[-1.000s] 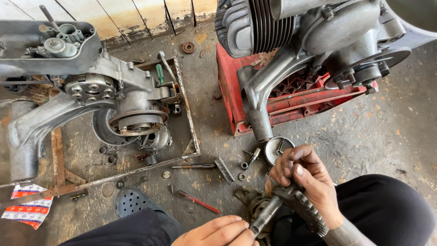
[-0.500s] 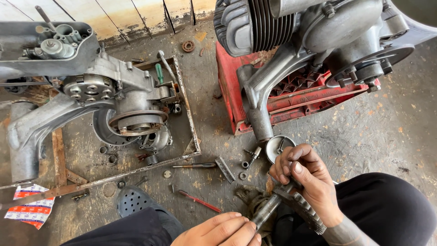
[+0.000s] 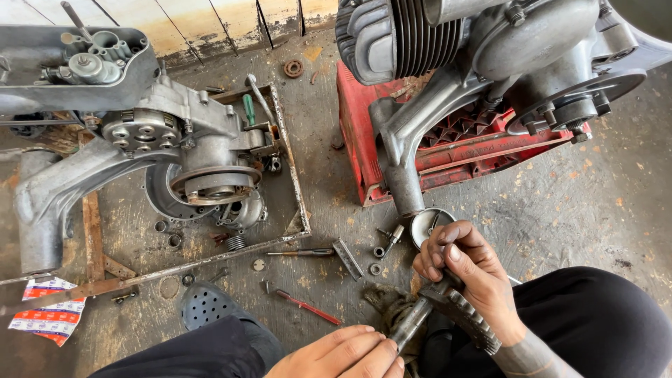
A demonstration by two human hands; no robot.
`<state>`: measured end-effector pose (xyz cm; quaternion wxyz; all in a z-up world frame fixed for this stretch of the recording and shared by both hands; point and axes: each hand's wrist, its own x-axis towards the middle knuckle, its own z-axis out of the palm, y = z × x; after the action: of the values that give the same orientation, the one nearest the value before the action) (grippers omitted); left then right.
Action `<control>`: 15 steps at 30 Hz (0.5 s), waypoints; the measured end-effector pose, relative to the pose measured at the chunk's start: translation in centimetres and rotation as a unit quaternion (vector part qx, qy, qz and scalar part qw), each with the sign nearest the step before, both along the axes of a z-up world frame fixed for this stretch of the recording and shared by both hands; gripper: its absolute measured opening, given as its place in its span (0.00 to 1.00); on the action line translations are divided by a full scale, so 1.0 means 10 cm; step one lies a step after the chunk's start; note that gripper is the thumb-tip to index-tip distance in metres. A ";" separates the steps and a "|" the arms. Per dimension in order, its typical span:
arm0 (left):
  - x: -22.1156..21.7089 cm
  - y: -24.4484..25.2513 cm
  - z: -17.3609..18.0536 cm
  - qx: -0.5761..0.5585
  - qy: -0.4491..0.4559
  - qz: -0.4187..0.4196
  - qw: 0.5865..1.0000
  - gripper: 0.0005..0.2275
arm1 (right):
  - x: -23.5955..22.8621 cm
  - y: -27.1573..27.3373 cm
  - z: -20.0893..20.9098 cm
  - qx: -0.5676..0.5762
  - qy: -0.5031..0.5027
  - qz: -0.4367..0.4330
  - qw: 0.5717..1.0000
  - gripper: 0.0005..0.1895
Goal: The person assembles various engine components, including a camshaft and gears, using a wrench and a rag. They tighten bolts on a metal casing and fit a spring onto a shaft before wiping the parts clean.
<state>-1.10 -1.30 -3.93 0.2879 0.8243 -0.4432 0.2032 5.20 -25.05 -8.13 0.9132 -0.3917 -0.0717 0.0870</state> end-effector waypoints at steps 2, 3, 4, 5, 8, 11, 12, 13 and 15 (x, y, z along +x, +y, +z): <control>0.00 0.02 0.00 0.005 0.002 -0.006 1.000 0.06 | -0.01 0.01 0.00 -0.004 0.000 -0.001 1.000 0.04; 0.00 0.02 -0.01 0.010 0.003 -0.012 1.000 0.06 | -0.01 0.01 0.00 -0.008 -0.001 -0.002 1.000 0.04; 0.00 0.02 -0.02 0.010 0.003 -0.011 1.000 0.06 | 0.00 0.01 0.01 -0.008 -0.001 -0.001 1.000 0.04; 0.00 0.02 -0.04 0.006 0.003 -0.015 1.000 0.06 | 0.00 0.01 0.01 -0.012 0.003 0.000 1.000 0.04; -0.01 0.00 -0.08 0.001 0.000 -0.013 1.000 0.06 | -0.01 0.00 -0.01 -0.021 0.015 -0.001 1.000 0.04; -0.02 0.00 -0.11 0.004 -0.005 -0.005 1.000 0.05 | -0.01 -0.02 -0.05 -0.037 0.025 -0.006 0.999 0.04; -0.02 0.00 -0.12 0.007 -0.007 -0.001 1.000 0.05 | -0.01 -0.02 -0.06 -0.047 0.029 -0.009 0.998 0.04; -0.02 0.00 -0.15 0.007 -0.007 -0.002 1.000 0.05 | -0.02 -0.02 -0.05 -0.047 0.029 -0.010 0.998 0.04; -0.02 -0.01 -0.20 0.020 -0.033 0.006 0.999 0.06 | -0.03 -0.02 -0.03 -0.053 0.044 -0.016 0.998 0.04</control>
<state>-1.33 -1.38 -5.96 0.2553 0.8255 -0.4511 0.2232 4.92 -25.22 -8.46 0.8949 -0.4360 -0.0202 0.0933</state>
